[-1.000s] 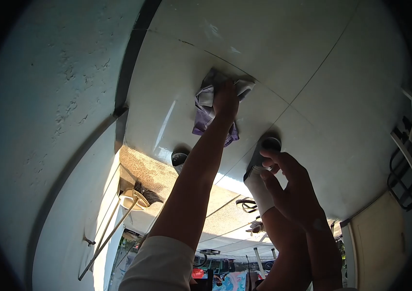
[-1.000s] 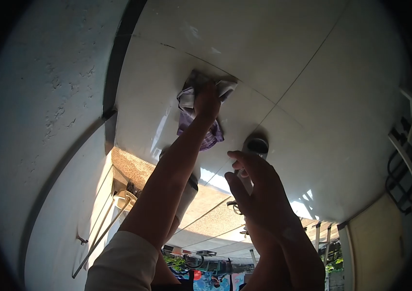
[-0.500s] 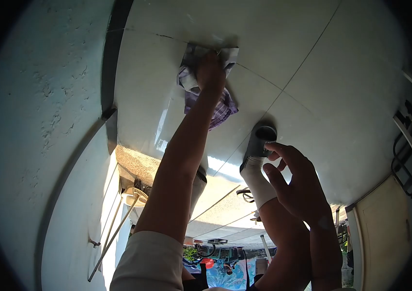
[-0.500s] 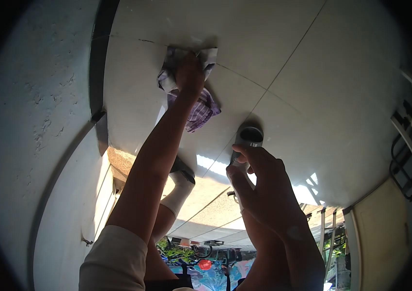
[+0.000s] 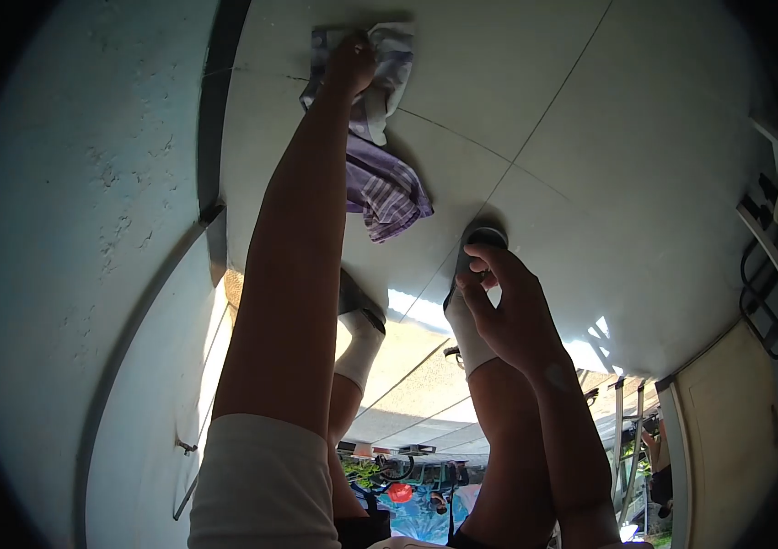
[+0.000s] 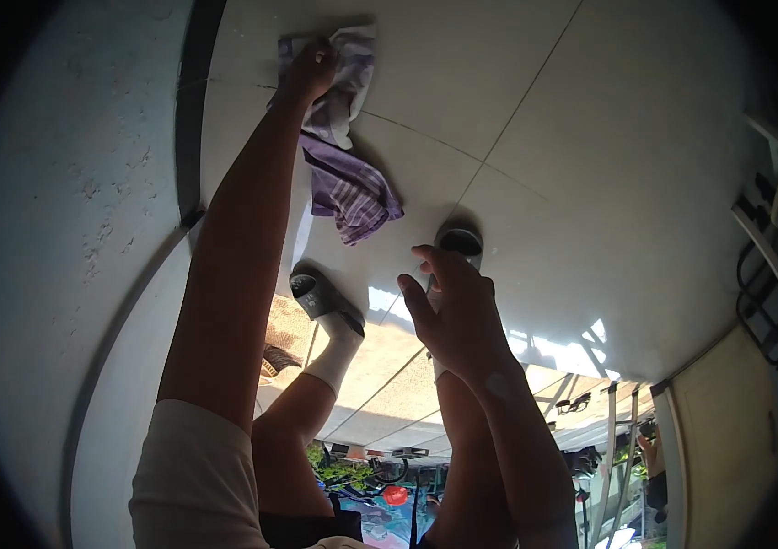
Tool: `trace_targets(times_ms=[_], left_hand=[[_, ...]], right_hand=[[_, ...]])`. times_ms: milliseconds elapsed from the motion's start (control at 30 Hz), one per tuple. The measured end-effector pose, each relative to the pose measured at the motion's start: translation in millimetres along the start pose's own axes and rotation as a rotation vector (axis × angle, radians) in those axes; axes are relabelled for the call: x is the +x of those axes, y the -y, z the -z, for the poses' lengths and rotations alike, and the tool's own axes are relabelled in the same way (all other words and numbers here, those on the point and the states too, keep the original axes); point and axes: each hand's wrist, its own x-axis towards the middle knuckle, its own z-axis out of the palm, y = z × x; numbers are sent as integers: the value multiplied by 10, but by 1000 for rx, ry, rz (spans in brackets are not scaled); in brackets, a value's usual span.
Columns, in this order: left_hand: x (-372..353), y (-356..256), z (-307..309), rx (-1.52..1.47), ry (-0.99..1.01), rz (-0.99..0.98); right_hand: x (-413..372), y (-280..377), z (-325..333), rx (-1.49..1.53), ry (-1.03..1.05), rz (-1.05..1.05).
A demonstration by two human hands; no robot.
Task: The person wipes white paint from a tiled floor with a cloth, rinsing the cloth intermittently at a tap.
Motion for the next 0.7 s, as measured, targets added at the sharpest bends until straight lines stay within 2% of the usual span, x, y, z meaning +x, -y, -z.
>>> trace_targets(times_ms=[33, 67, 133, 167, 200, 300, 333, 400, 433, 500, 600, 700], left_hand=[[-265, -113, -9, -166, 50, 131], [-762, -527, 176, 29, -69, 53], [-1647, -835, 345, -41, -88, -49], [-2122, -1133, 538, -91, 87, 104], [-2572, -1174, 564, -223, 143, 85], [-3599, -1310, 799, -390, 418, 291], [-3785, -1326, 891, -453, 488, 338], [-3942, -1499, 1151, -498, 498, 410], [-4011, -1471, 1177, -489, 439, 345], [-4132, -1460, 1188, -605, 414, 379], [-4226, -1668, 1414, -691, 434, 370], [-4478, -1675, 1615, -606, 567, 390]], right_hand=[[-109, -72, -64, 1, -1, -48], [-233, -125, -135, 8, 3, -97], [-495, -286, -274, 59, 13, -192], [-641, -407, -358, 62, 29, -200], [-797, -505, -432, 62, 41, -210], [-1169, -299, -416, 109, 122, -326], [-1212, -186, -386, 140, 152, -350], [-1172, -66, -338, 136, 129, -314], [-1161, 5, -309, 132, 119, -293], [-980, 73, -237, 99, 26, -256], [-412, 217, -125, 49, -84, -244], [341, 288, -188, -26, -183, -199]])
